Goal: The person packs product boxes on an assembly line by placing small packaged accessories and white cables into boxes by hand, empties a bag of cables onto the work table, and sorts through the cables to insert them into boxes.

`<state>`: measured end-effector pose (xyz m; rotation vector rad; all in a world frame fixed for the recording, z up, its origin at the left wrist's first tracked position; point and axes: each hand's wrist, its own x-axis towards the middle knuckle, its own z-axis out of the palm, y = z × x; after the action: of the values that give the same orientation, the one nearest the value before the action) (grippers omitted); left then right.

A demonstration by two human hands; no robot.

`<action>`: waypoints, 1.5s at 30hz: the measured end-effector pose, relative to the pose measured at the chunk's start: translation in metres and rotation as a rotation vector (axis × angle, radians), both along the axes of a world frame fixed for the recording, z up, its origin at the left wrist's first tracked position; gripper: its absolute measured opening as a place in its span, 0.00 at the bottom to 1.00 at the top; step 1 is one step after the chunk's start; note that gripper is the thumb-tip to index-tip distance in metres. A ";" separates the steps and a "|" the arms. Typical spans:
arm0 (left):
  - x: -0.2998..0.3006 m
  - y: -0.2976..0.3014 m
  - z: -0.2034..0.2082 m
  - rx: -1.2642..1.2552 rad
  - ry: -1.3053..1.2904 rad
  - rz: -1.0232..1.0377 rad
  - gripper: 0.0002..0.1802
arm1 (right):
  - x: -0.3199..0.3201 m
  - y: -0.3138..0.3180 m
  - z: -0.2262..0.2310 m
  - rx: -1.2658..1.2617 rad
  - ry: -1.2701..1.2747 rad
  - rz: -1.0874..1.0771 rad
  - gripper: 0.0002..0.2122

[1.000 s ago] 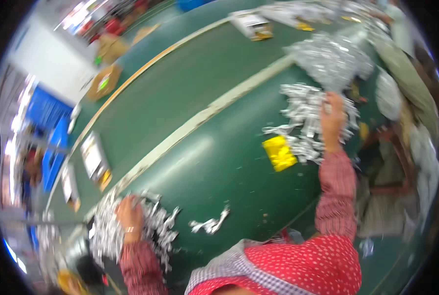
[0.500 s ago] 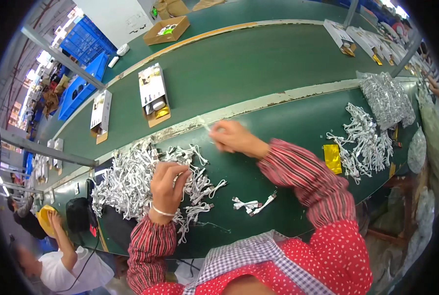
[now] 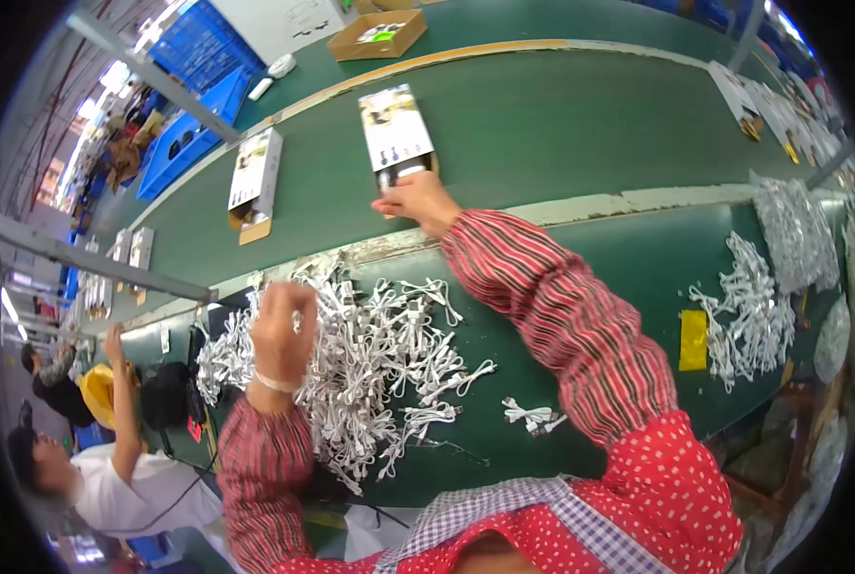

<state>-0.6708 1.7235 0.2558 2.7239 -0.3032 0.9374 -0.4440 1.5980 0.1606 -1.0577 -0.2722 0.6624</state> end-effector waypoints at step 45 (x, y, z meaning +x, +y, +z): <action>0.263 0.062 -0.054 -0.385 0.532 0.744 0.15 | 0.066 -0.715 0.049 -1.864 -1.099 -1.214 0.13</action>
<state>-0.4080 1.7858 0.2016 2.5758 0.9332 0.3007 -0.3778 0.8828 0.2096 -2.8886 0.2216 -1.2194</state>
